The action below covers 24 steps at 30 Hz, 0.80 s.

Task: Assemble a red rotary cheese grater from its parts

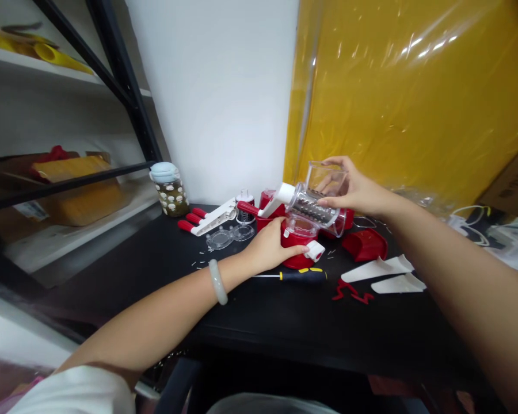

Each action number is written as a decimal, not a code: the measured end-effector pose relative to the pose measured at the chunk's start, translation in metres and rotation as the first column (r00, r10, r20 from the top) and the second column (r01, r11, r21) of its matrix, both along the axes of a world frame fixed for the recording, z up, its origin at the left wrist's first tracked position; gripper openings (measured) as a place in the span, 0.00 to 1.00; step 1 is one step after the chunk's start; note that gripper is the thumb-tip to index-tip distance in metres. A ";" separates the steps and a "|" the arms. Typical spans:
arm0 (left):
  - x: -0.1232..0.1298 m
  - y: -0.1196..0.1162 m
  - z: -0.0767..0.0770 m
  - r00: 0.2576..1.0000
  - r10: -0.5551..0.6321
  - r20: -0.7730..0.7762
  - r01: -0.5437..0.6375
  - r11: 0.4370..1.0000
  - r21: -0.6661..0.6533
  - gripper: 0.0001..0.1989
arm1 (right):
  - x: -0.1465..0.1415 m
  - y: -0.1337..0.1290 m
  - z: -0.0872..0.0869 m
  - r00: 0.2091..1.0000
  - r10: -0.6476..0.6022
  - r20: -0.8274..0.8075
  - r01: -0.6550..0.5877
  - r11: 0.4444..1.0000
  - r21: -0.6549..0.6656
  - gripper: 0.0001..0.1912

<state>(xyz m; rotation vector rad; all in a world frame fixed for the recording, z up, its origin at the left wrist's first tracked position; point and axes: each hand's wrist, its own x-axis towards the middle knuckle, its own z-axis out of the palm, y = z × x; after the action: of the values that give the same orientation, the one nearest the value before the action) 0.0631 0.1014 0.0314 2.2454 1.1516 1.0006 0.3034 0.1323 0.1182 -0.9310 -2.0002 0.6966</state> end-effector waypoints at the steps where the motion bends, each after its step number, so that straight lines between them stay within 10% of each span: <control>1: -0.003 0.000 0.004 0.998 -0.050 -0.031 0.050 0.999 0.003 0.37 | 0.004 0.003 -0.002 1.000 0.000 -0.021 0.000 1.000 -0.007 0.46; 8: -0.007 -0.003 0.021 0.963 -0.246 -0.112 0.241 0.969 -0.061 0.30 | 0.016 0.011 -0.010 0.987 0.067 -0.146 -0.076 0.996 -0.055 0.45; 12: -0.023 -0.005 0.049 0.919 0.027 -0.393 -0.033 0.999 -0.008 0.25 | 0.016 0.013 -0.009 0.975 0.101 -0.197 -0.117 0.990 -0.073 0.46; 16: -0.056 0.009 0.082 0.846 0.333 -0.417 -0.153 0.900 0.407 0.25 | 0.018 0.018 -0.009 0.967 0.151 -0.207 -0.174 0.980 -0.098 0.46; 20: -0.074 0.030 0.074 0.780 0.165 -0.604 0.056 0.943 0.329 0.28 | 0.020 0.025 -0.008 0.945 0.209 -0.250 -0.244 0.962 -0.119 0.45; 24: -0.076 0.033 0.058 0.698 0.274 -0.662 0.026 0.914 0.406 0.17 | 0.020 0.029 -0.005 0.937 0.252 -0.242 -0.292 0.945 -0.148 0.46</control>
<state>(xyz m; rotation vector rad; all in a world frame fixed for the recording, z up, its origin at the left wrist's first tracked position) -0.0130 0.1341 0.0890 3.0616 1.5315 0.3868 0.3231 0.1612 0.1135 -0.6475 -1.9065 1.1050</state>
